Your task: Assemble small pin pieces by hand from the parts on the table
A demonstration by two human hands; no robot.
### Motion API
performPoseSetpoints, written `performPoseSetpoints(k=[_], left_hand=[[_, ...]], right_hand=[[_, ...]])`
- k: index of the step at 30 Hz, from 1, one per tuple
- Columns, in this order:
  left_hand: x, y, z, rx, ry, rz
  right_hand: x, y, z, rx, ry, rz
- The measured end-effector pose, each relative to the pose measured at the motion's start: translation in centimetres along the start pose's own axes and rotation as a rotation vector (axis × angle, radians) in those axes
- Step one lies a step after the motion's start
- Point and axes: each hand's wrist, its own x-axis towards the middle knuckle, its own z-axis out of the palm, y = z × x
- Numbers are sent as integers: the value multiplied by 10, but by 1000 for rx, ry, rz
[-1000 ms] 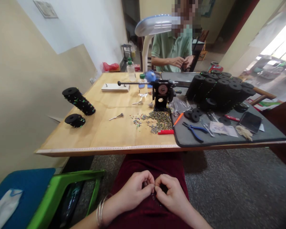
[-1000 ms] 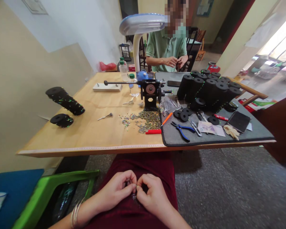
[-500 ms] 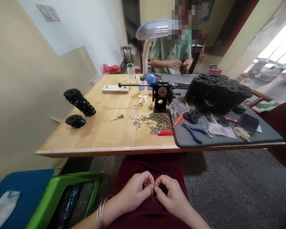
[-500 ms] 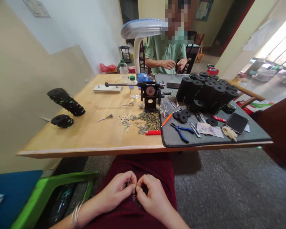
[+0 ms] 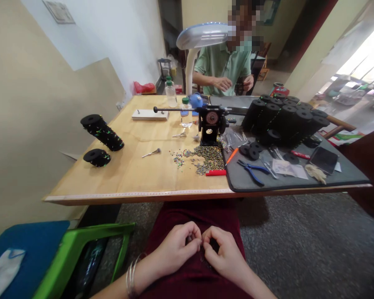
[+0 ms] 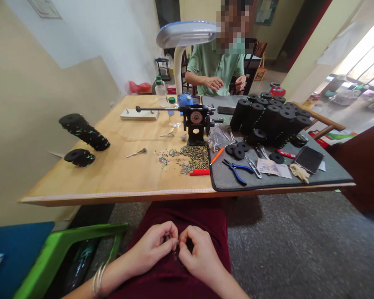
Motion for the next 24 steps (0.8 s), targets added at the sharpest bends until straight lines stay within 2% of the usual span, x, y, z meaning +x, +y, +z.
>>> performPoseSetpoints(k=[24], left_hand=[[3, -1, -4, 8, -76, -7]], right_hand=[[-2, 1, 0, -37, -13, -50]])
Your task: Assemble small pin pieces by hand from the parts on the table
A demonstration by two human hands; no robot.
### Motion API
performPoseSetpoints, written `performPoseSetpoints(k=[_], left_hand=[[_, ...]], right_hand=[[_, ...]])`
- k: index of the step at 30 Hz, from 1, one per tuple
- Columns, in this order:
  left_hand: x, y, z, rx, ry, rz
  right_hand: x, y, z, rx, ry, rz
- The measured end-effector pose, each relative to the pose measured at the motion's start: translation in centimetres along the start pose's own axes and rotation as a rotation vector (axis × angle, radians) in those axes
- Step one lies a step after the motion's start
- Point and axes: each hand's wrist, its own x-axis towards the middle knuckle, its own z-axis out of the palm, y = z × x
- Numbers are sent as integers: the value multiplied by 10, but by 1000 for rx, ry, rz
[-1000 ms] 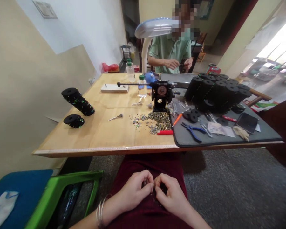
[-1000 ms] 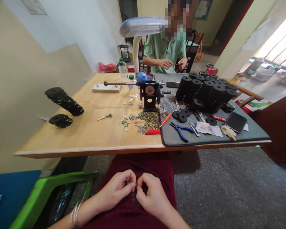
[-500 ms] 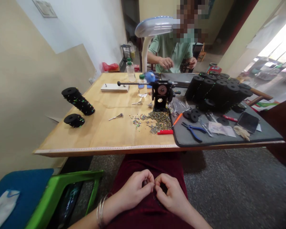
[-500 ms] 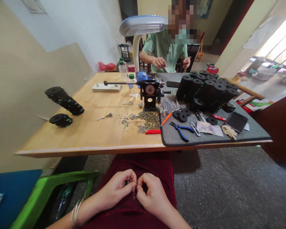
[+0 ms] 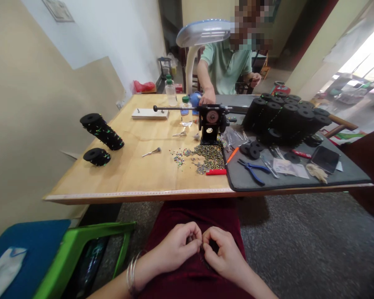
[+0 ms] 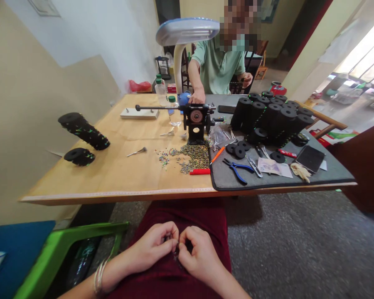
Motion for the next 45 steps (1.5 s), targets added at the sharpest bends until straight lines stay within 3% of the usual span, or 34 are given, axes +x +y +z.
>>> performPoseSetpoints(k=[22, 45], left_hand=[[-1, -3, 3, -81, 17, -12], [-2, 3, 3, 38, 29, -1]], right_hand=[[0, -2, -2, 19, -9, 16], [0, 0, 0, 12, 8, -4]])
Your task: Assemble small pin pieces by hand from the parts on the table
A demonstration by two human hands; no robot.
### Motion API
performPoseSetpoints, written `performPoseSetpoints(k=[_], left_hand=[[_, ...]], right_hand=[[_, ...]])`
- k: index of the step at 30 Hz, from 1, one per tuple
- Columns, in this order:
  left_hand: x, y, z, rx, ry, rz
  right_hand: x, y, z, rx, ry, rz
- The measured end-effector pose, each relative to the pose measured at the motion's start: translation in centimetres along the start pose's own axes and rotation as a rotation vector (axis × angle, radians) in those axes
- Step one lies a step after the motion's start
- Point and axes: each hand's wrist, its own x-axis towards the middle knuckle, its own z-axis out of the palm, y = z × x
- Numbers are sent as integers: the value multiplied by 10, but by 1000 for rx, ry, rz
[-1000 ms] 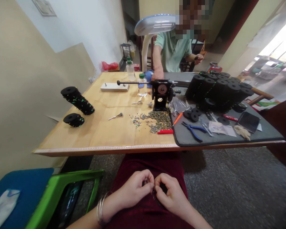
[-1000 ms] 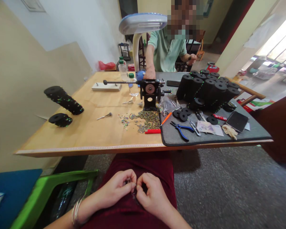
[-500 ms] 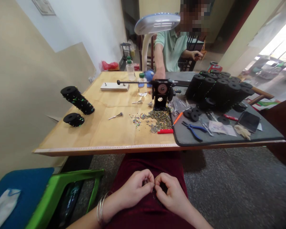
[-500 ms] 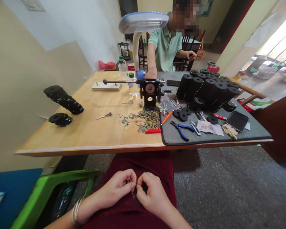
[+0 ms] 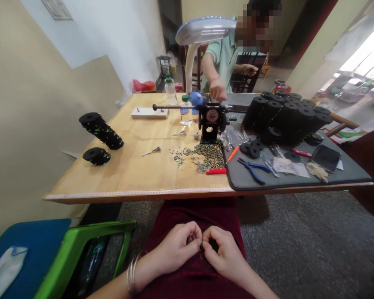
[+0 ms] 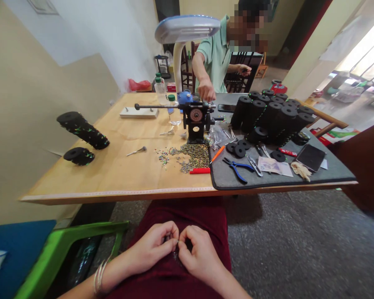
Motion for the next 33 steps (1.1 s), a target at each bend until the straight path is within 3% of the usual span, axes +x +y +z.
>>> performPoseSetpoints(k=[23, 33], left_hand=[[-5, 9, -3, 76, 27, 10], [-5, 2, 1, 65, 30, 42]], right_hand=[[-3, 2, -1, 23, -20, 60], [-6, -4, -4, 64, -25, 63]])
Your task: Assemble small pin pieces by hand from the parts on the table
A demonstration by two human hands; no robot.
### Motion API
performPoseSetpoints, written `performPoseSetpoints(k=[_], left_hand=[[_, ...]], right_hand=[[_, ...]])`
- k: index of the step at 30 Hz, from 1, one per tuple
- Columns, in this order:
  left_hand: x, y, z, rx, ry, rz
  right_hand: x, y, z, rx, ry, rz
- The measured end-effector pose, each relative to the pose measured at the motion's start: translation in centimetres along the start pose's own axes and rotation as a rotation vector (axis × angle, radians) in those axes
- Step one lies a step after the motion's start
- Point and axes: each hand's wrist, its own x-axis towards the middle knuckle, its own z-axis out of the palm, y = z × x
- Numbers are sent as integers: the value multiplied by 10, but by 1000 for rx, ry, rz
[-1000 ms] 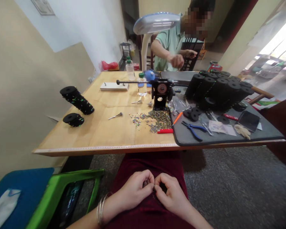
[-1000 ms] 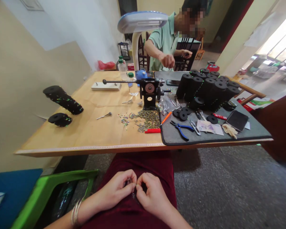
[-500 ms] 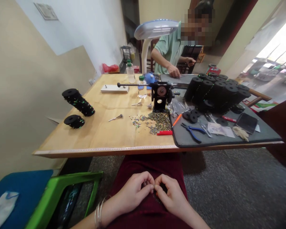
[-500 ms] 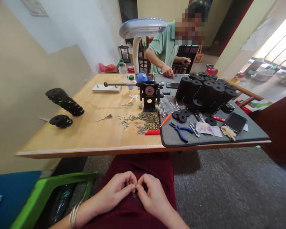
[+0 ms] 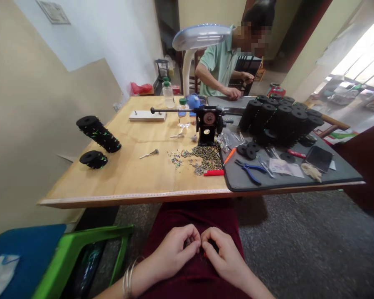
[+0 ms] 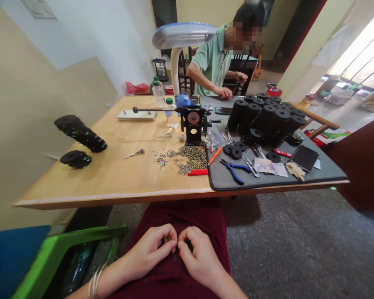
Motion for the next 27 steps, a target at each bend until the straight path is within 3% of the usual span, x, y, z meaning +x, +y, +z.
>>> performPoseSetpoints(k=[27], left_hand=[[1, 0, 2, 64, -2, 20]], right_hand=[[-4, -3, -4, 153, -4, 29]])
